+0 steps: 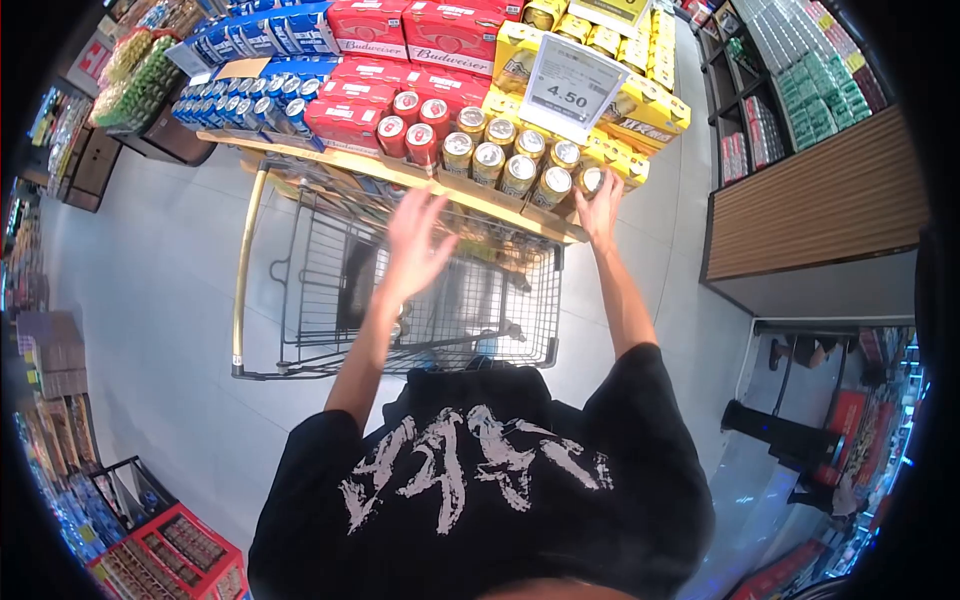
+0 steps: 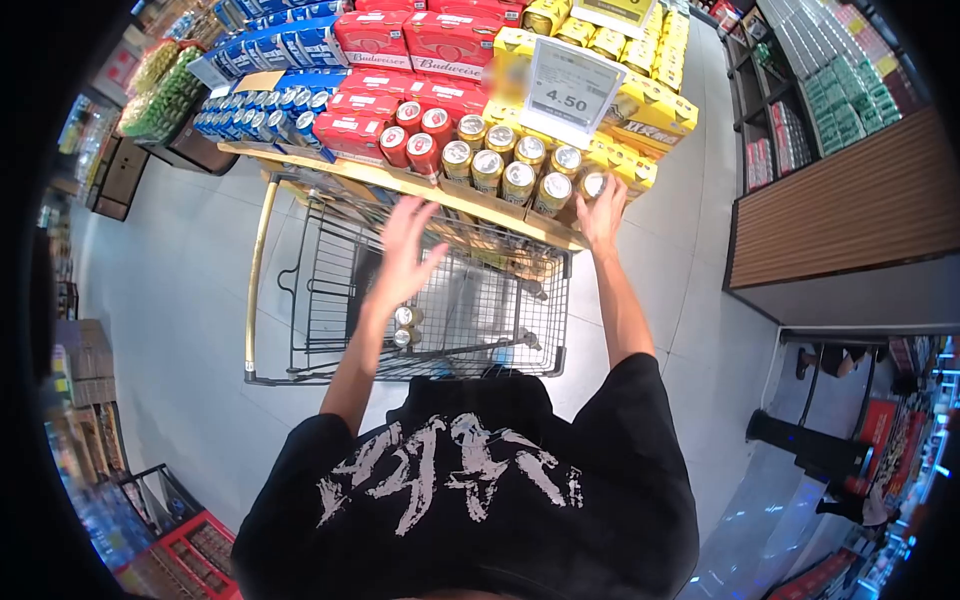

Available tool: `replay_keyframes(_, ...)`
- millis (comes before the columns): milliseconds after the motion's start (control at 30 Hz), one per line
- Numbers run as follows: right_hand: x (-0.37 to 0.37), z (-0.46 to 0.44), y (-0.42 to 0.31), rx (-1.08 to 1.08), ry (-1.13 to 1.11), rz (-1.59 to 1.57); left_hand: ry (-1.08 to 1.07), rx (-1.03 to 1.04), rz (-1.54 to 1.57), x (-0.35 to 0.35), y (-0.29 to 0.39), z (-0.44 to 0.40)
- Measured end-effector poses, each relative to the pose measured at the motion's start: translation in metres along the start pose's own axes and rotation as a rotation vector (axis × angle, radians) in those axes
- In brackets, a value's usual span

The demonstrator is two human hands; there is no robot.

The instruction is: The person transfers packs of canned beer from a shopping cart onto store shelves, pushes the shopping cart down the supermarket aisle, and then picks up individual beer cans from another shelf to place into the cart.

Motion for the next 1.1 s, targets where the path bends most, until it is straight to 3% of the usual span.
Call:
replay_keyframes(100, -0.006, 0.009, 0.002, 0.073, -0.074, -0.114, -0.121, -0.007, 0.044, 0.061, 0.022, -0.039)
replay_keyframes(267, -0.005, 0.012, 0.01, 0.13, -0.128, -0.215, -0.193, -0.059, -0.103, 0.162, -0.003, -0.105)
replay_keyframes(467, -0.001, 0.011, 0.016, 0.203, -0.192, -0.176, -0.409, -0.264, -0.319, 0.217, -0.017, -0.136)
replay_keyframes(633, 0.006, 0.011, 0.026, 0.193, -0.14, -0.246, -0.17, -0.118, -0.244, 0.225, -0.02, -0.125)
replay_keyframes(767, -0.001, 0.013, 0.024, 0.229, -0.241, -0.252, -0.142, -0.135, -0.09, 0.217, -0.008, -0.124)
replay_keyframes(867, 0.001, 0.016, 0.026, 0.202, -0.198, -0.253, 0.097, -0.178, 0.105, 0.221, -0.002, -0.117)
replay_keyframes(900, 0.005, 0.016, 0.03, 0.205, -0.181, -0.281, 0.237, -0.148, 0.114, 0.2, 0.028, -0.117)
replay_keyframes(1000, 0.008, 0.013, 0.041, 0.208, -0.143, -0.317, 0.406, -0.204, 0.514, 0.153, 0.07, -0.118)
replay_keyframes(1067, 0.01, 0.012, 0.042, 0.221, -0.148, -0.323, 0.44, -0.01, 0.538, 0.12, 0.082, -0.114)
replay_keyframes(1100, 0.012, 0.013, 0.041, 0.223, -0.135, -0.313, 0.406, -0.045, 0.836, 0.107, 0.09, -0.109)
Point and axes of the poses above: each hand's wrist, its own z-axis away from the middle knuckle, its own x-axis out of the palm, y = z × x, the point moved 4 cm from there along -z, towards the middle knuckle, and after that the axes turned 15 degrees about z, right-handed, at the moved point
